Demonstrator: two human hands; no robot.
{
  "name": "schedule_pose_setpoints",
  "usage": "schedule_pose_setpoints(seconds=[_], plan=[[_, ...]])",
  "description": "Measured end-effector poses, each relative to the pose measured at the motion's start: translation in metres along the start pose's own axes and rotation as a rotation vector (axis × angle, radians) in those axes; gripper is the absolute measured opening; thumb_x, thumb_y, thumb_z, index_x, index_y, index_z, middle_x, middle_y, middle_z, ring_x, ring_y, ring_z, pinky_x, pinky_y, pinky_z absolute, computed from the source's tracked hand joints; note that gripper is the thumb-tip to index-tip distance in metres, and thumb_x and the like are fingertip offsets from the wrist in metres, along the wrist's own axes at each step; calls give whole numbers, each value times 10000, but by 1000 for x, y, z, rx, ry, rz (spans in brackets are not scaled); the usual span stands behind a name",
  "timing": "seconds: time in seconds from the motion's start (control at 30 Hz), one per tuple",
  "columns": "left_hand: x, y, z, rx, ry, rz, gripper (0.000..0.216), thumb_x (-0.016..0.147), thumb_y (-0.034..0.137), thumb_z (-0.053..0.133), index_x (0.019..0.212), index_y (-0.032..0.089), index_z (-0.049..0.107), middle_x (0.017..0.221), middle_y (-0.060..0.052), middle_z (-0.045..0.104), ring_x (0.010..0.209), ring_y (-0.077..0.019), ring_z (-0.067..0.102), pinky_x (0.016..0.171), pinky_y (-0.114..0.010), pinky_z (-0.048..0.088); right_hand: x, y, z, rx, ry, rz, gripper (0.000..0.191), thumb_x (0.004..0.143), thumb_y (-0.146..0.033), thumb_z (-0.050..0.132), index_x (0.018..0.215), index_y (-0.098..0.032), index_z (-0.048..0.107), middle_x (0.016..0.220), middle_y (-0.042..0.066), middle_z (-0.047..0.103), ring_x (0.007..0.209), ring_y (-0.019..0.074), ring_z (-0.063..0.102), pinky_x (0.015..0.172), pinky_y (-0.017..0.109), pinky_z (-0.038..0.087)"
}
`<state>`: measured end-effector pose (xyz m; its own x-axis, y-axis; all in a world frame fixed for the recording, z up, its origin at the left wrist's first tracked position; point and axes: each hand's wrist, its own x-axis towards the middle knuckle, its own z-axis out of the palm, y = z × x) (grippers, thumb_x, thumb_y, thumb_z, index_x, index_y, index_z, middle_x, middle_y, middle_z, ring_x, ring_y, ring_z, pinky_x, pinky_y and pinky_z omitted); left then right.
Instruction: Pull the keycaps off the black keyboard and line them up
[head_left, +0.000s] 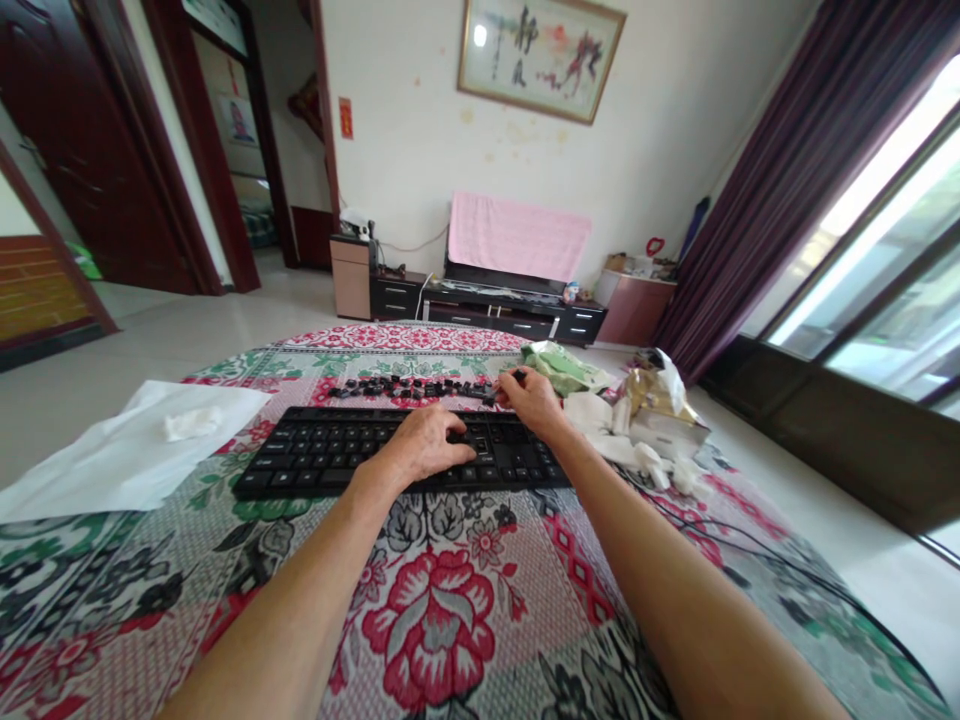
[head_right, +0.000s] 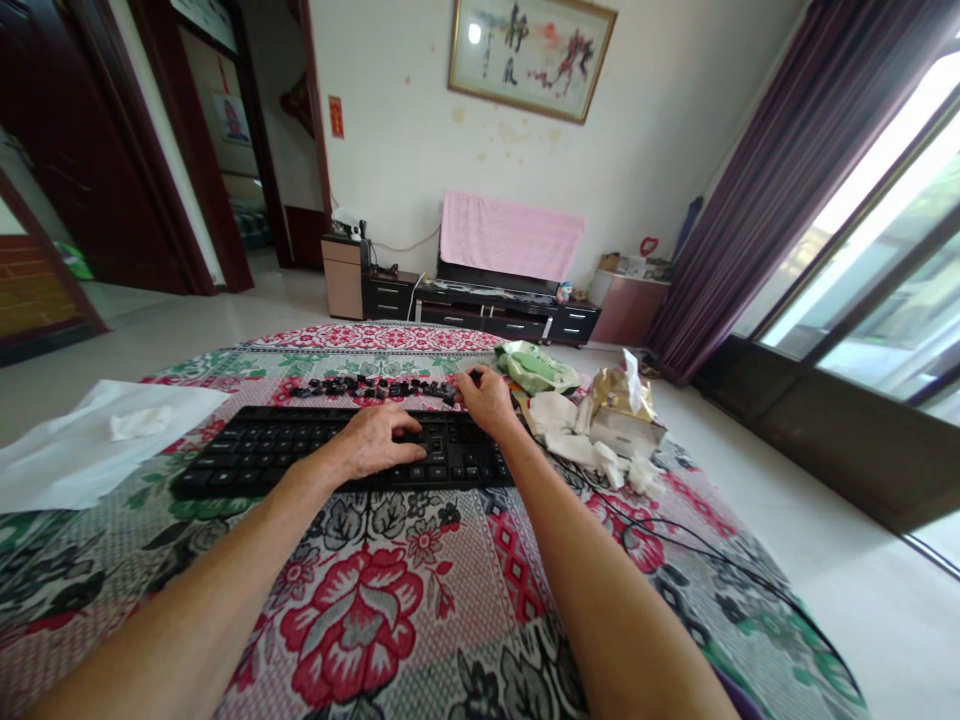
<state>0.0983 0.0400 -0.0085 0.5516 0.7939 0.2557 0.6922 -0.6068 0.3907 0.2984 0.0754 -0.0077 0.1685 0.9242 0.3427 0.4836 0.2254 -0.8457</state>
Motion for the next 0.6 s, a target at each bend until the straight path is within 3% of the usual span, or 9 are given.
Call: schedule_pose_setpoints(seconds=[0.17,0.3,0.43,0.6], plan=[[0,2,-1,0,4,-5,332,670,410,633,920,200,695,880,-38,642,778,-180,595,709,-281,455,6,5,18,-222,-115,-70,112,768,-269,516,739,-166,550,584,5,616,568,127,584,564,223,443],[-2,5,-5,-9,-2,-6,325,678,394,621,914,182,696,886,-53,638,777,-186,589,708,-286,453,1,-5,17,-366,-167,-167,65,744,-202,527,699,-170,562,610,9,627,602,133,574,602,226,418],[-2,5,-5,-12,-5,-4,339,678,390,619,928,174,694,892,-62,635,782,-188,588,710,-287,451,0,-8,13,-365,-239,-188,74,762,-192,509,730,-162,567,609,16,630,604,138,575,602,229,408],[-1,2,-2,-19,6,1,335,673,390,626,930,186,696,888,-51,634,779,-173,586,705,-269,453,2,-1,11,-316,-234,-227,121,791,-241,491,732,-163,563,607,-1,604,580,126,549,573,223,388]])
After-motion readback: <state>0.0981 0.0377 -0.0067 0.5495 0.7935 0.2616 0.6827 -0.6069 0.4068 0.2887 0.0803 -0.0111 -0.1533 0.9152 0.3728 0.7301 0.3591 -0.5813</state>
